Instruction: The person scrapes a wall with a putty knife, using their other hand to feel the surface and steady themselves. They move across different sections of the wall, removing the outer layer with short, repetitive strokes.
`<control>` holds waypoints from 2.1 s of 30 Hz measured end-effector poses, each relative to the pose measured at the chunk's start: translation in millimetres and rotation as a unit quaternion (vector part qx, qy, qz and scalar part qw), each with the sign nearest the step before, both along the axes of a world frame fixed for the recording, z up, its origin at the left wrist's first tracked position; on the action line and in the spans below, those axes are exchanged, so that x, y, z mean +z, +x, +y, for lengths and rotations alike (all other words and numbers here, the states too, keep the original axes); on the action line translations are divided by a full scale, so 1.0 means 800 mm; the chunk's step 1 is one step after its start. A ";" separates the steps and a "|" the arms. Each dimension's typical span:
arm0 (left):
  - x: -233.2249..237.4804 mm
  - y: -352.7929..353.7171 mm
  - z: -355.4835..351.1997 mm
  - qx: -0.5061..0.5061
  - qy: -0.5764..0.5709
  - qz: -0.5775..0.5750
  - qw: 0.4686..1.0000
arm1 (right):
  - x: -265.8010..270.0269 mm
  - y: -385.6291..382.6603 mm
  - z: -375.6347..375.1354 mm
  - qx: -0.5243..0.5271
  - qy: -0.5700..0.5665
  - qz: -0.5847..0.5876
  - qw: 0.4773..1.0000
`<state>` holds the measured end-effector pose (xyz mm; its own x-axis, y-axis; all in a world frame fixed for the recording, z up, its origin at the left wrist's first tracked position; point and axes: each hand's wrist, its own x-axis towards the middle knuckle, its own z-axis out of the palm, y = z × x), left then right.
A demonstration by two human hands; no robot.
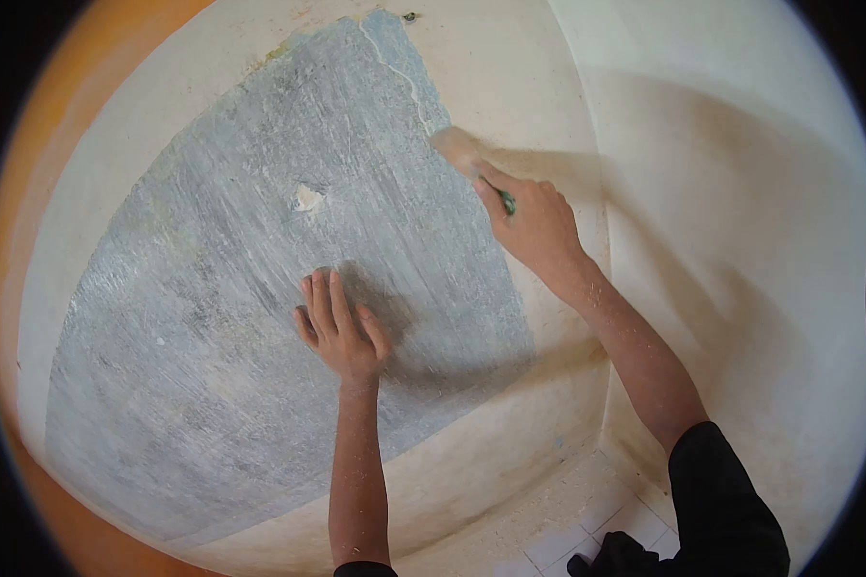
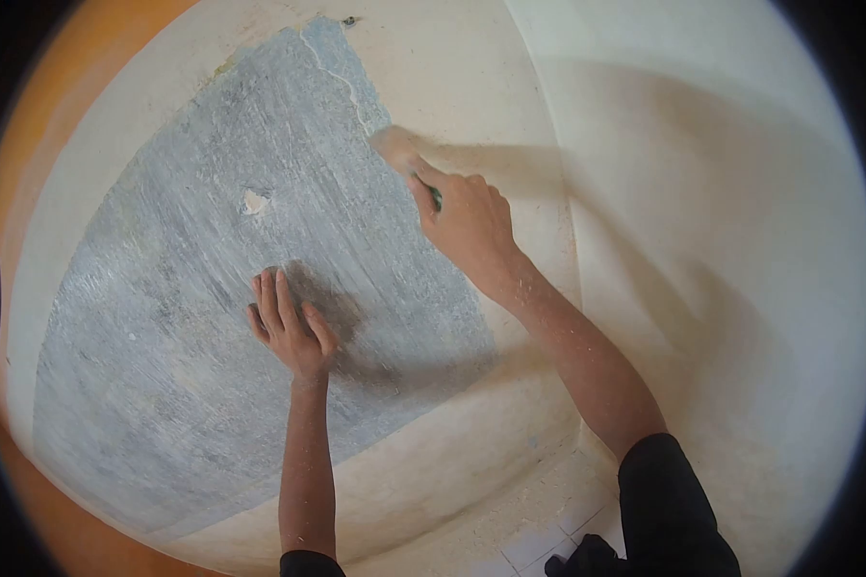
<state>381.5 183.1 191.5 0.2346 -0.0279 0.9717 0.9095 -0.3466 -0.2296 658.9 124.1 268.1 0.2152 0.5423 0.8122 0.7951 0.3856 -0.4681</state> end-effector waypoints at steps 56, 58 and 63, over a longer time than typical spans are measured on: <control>-0.003 -0.002 -0.001 0.005 -0.004 0.004 1.000 | 0.049 0.011 0.013 0.032 -0.003 -0.018 0.999; -0.001 -0.001 0.000 0.004 0.010 0.004 1.000 | 0.060 0.012 0.038 0.043 0.071 -0.024 0.996; -0.004 -0.001 0.001 0.005 -0.005 -0.003 1.000 | 0.101 0.013 0.021 0.037 0.043 -0.022 0.998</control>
<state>380.6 183.7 188.2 0.2286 -0.0164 0.9734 0.9141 -0.3403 -0.2204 668.9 140.8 348.9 0.1404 0.4832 0.8642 0.7817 0.4816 -0.3963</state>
